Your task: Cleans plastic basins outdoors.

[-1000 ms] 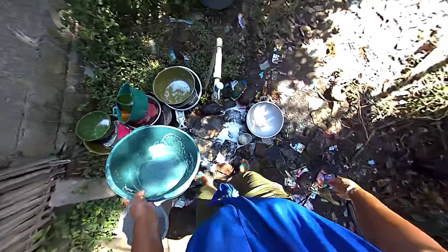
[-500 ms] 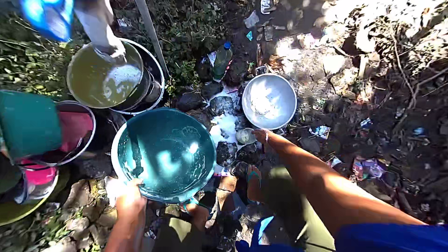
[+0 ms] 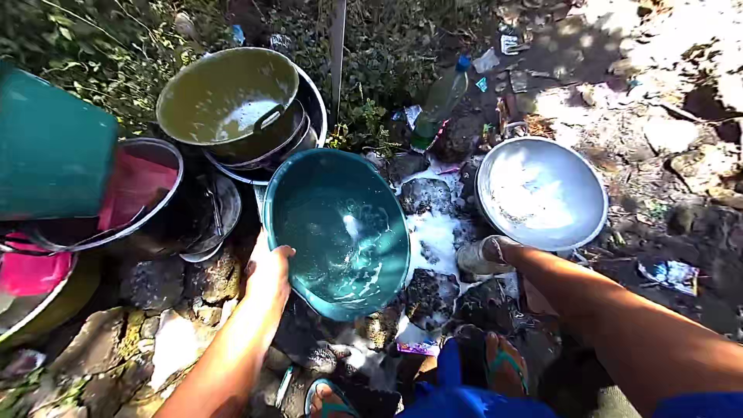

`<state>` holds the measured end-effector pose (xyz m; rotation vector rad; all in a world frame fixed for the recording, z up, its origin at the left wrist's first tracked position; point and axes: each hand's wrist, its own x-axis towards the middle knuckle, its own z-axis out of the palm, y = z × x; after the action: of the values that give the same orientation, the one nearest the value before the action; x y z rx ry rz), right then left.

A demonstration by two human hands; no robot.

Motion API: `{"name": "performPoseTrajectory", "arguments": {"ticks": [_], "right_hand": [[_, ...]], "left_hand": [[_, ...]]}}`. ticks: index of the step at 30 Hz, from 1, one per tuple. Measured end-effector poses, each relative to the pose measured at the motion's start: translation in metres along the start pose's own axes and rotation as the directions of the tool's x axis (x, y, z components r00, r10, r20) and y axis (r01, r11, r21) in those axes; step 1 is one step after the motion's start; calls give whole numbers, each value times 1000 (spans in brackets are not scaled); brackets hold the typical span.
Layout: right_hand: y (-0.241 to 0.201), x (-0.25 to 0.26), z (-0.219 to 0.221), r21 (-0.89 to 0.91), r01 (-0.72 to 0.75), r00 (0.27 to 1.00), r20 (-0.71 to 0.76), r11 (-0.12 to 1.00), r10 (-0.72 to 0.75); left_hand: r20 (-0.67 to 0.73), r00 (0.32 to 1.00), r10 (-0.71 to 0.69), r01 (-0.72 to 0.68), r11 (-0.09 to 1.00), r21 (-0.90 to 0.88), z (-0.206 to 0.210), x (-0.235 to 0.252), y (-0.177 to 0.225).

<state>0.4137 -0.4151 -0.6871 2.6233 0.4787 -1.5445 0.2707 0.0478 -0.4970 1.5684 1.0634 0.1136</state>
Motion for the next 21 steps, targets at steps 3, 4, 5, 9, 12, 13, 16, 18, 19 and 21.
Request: {"name": "performPoseTrajectory", "arguments": {"ticks": [3, 4, 5, 9, 12, 13, 16, 18, 19, 21], "right_hand": [[0, -43, -44, 73, -43, 999, -20, 996, 44], [-6, -62, -61, 37, -15, 998, -57, 999, 17], [-11, -75, -73, 13, 51, 990, -132, 999, -49], [-112, -127, -136, 82, 265, 910, -350, 961, -221], [-190, -101, -157, -55, 539, 640, -623, 841, -450], [-211, -73, -159, -126, 555, 548, -687, 822, -476], [-247, 34, -126, -222, 437, 524, -725, 872, -447], [-257, 90, -49, -146, 359, 730, -572, 922, -375], [-273, 92, -6, -51, 326, 834, -455, 944, -313], [-326, 52, 58, 187, 345, 917, -276, 920, -288]], "left_hand": [[75, 997, 19, -24, 998, 61, -5, 13, -3], [119, 991, 60, -72, 993, 96, -7, 17, -6], [178, 978, 112, -137, 981, 137, -11, 20, -11], [315, 895, 315, -386, 902, 194, -17, 26, -23], [361, 854, 376, -449, 882, 145, -16, 23, -21], [370, 844, 389, -465, 874, 140, -15, 20, -19], [362, 840, 405, -481, 863, 151, -13, 14, -23], [343, 846, 408, -473, 871, 131, -15, 14, -32], [313, 853, 417, -471, 874, 118, -16, 16, -36], [271, 861, 430, -474, 872, 124, -21, 19, -46]]}}
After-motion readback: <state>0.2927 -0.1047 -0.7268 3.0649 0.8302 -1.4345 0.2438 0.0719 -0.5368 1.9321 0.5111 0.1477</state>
